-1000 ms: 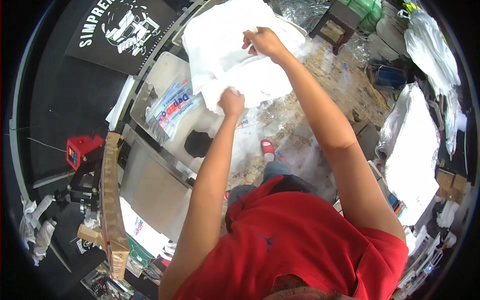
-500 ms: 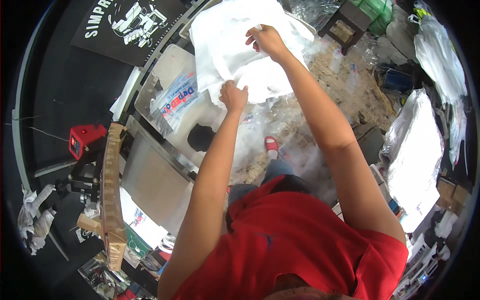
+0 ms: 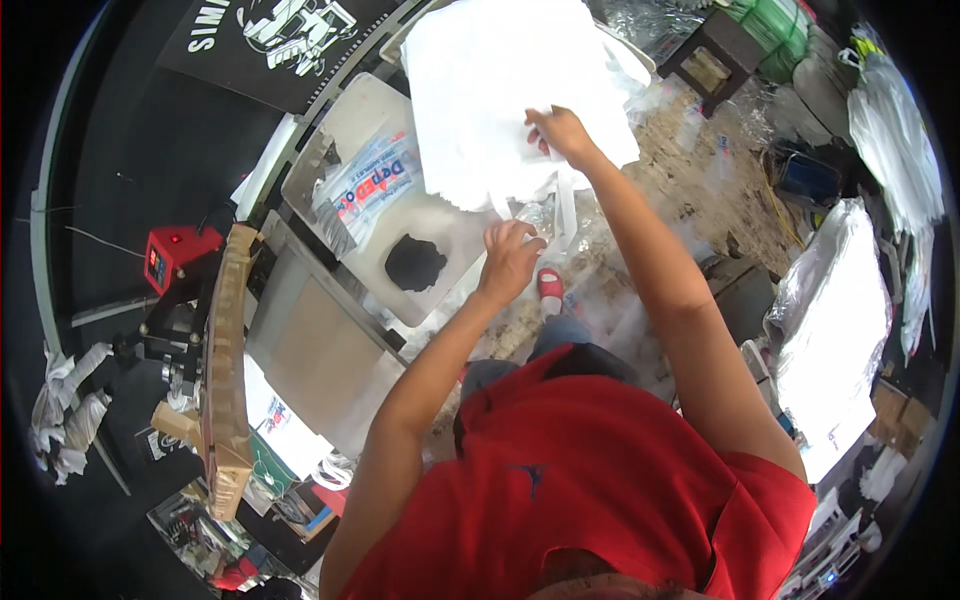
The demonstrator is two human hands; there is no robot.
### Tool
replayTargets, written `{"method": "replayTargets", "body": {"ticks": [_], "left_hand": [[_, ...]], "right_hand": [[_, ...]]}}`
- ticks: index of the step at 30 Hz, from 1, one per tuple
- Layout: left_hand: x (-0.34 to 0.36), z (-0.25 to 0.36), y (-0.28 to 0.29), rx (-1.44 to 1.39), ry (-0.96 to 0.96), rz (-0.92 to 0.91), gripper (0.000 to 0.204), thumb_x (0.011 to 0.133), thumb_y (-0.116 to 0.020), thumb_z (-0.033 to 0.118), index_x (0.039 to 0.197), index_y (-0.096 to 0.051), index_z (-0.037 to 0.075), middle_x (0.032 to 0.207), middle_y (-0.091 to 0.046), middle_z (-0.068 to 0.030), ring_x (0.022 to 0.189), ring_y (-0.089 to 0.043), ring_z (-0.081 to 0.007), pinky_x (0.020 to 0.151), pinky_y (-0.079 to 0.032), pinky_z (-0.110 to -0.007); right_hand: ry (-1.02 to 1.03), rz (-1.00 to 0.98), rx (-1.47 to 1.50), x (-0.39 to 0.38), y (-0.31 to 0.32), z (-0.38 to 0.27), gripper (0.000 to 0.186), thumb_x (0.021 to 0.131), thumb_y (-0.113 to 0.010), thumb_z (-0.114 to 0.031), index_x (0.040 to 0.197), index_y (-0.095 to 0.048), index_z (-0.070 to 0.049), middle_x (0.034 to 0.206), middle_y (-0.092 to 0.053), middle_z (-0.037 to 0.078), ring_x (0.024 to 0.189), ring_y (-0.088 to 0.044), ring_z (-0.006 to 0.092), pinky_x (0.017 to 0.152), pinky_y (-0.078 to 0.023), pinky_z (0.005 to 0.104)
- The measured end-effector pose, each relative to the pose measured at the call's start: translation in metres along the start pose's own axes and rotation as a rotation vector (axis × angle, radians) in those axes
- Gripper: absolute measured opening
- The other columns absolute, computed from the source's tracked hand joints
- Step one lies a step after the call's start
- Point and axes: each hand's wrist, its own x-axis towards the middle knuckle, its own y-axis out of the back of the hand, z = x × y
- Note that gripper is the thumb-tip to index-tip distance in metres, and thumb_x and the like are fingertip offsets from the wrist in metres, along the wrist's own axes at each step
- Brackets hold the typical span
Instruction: The person positions white tote bags on a heat press platform, aligns printed transfers on the bags, and operates the heat press to apply the designs.
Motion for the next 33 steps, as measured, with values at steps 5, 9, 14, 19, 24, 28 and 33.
{"method": "replayTargets", "body": {"ticks": [5, 9, 14, 19, 24, 28, 33], "left_hand": [[-0.008, 0.004, -0.003, -0.045, 0.047, 0.036, 0.020, 0.076, -0.066, 0.002, 0.094, -0.066, 0.010, 0.100, -0.061, -0.0058, 0.109, -0.054, -0.0270, 0.106, -0.028, -0.051], [-0.015, 0.019, 0.002, -0.125, 0.067, 0.030, 0.019, 0.076, -0.067, 0.003, 0.094, -0.064, 0.008, 0.096, -0.063, -0.0092, 0.104, -0.058, -0.0295, 0.106, -0.031, -0.051], [-0.054, 0.054, 0.015, -0.260, 0.050, -0.033, 0.021, 0.077, -0.068, 0.006, 0.098, -0.064, 0.006, 0.104, -0.062, -0.0103, 0.110, -0.056, -0.0301, 0.107, -0.034, -0.053], [-0.061, 0.018, 0.027, -0.264, 0.247, 0.299, 0.068, 0.081, -0.076, 0.019, 0.135, -0.042, -0.003, 0.131, -0.049, -0.0217, 0.126, -0.043, -0.0391, 0.110, -0.030, -0.049], [-0.013, -0.078, 0.026, -0.288, 0.846, 0.425, 0.065, 0.083, -0.077, 0.021, 0.131, -0.043, -0.007, 0.125, -0.056, -0.0215, 0.114, -0.054, -0.0308, 0.098, -0.042, -0.039], [-0.008, -0.107, 0.038, -0.923, 0.999, 0.122, 0.046, 0.086, -0.074, 0.019, 0.115, -0.058, -0.013, 0.105, -0.070, -0.0158, 0.091, -0.067, -0.0198, 0.081, -0.052, -0.032], [-0.025, -0.051, 0.065, -0.837, 0.814, 0.167, 0.025, 0.088, -0.071, 0.011, 0.104, -0.068, -0.007, 0.097, -0.073, -0.0126, 0.084, -0.067, -0.0136, 0.074, -0.052, -0.030]], "right_hand": [[-0.076, 0.098, -0.118, -0.013, 0.001, 0.047, 0.047, 0.090, -0.067, -0.036, 0.099, -0.061, 0.010, 0.074, -0.067, 0.014, 0.056, -0.059, 0.0148, 0.051, -0.048, 0.0286], [-0.032, 0.093, -0.372, -0.039, 0.001, 0.054, 0.045, 0.087, -0.070, -0.035, 0.108, -0.063, 0.005, 0.088, -0.070, 0.018, 0.077, -0.068, 0.0249, 0.071, -0.054, 0.0351], [0.068, 0.017, -0.506, -0.096, -0.004, 0.079, 0.046, 0.082, -0.072, -0.037, 0.110, -0.064, -0.002, 0.100, -0.069, 0.022, 0.096, -0.067, 0.0357, 0.087, -0.051, 0.0410], [0.004, -0.022, -0.492, -0.116, 0.003, 0.106, 0.045, 0.079, -0.070, -0.028, 0.113, -0.063, 0.000, 0.104, -0.069, 0.022, 0.101, -0.066, 0.0365, 0.090, -0.050, 0.0421], [0.204, 0.497, -0.310, -0.124, 0.051, 0.069, 0.052, 0.078, -0.071, -0.029, 0.117, -0.062, 0.004, 0.117, -0.063, 0.025, 0.118, -0.057, 0.0330, 0.101, -0.042, 0.0429], [-0.069, 0.735, -0.507, -0.101, 0.081, 0.087, 0.053, 0.074, -0.077, -0.027, 0.113, -0.063, 0.007, 0.111, -0.067, 0.024, 0.108, -0.064, 0.0315, 0.095, -0.047, 0.0411], [-0.163, 0.146, -0.414, -0.120, 0.106, 0.172, 0.047, 0.073, -0.080, -0.017, 0.110, -0.065, 0.006, 0.094, -0.072, 0.015, 0.081, -0.069, 0.0260, 0.073, -0.055, 0.0374]]}}
